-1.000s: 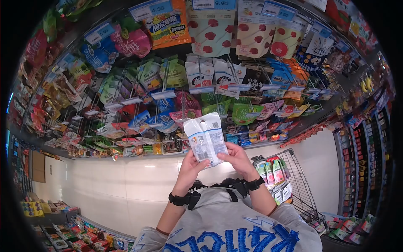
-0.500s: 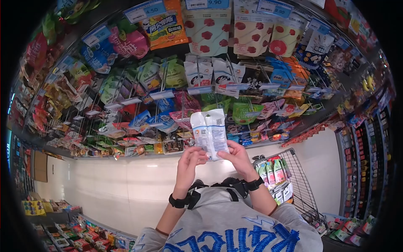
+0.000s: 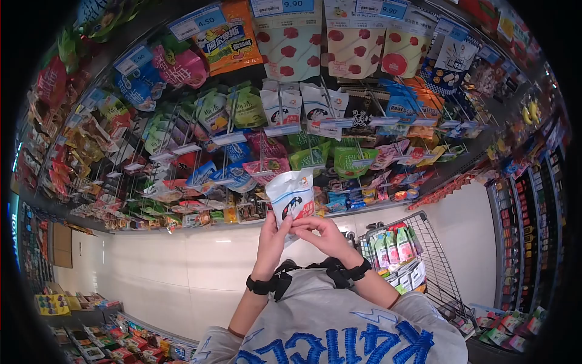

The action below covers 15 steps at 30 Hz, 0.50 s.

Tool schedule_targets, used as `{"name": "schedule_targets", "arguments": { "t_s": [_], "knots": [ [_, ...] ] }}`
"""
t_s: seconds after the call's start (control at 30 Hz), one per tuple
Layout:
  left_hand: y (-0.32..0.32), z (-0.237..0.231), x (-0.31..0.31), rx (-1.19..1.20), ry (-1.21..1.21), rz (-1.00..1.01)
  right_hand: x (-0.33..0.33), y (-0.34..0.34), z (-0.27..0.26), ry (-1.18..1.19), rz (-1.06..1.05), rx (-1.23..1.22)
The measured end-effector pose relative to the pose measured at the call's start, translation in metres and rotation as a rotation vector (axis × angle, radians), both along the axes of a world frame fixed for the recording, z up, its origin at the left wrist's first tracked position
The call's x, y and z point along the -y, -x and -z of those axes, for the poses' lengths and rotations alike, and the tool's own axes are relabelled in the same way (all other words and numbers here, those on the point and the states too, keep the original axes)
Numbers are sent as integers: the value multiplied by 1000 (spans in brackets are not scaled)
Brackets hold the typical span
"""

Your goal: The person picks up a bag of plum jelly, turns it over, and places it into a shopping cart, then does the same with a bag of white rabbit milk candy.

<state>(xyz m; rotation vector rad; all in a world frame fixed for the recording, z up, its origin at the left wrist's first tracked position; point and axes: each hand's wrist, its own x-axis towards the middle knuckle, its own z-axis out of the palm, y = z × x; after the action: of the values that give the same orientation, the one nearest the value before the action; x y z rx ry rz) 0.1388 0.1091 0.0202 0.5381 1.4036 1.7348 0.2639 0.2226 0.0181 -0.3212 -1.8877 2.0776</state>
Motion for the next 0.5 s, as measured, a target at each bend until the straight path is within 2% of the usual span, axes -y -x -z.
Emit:
{"name": "schedule_targets", "arguments": {
  "t_s": [0.07,0.17,0.23,0.3,0.37,0.43,0.5],
  "knots": [
    [1,1,0,56,-11,-39,-2,-2,4,203,98,-84],
    [1,5,-1,121,-51,-54,-14,-13,-11,266,222,-15],
    [2,3,-1,263,-107,-69,-23,-13,3,240,286,-49],
    [3,4,1,297,-108,-62,-30,-14,8,166,407,-102],
    [3,4,2,331,-109,-55,-31,-16,3,177,400,-95],
    [3,0,2,364,-107,-26,-31,-16,0,338,287,-17],
    [4,2,2,365,-99,-12,-29,-15,8,360,255,2]
  ]
}}
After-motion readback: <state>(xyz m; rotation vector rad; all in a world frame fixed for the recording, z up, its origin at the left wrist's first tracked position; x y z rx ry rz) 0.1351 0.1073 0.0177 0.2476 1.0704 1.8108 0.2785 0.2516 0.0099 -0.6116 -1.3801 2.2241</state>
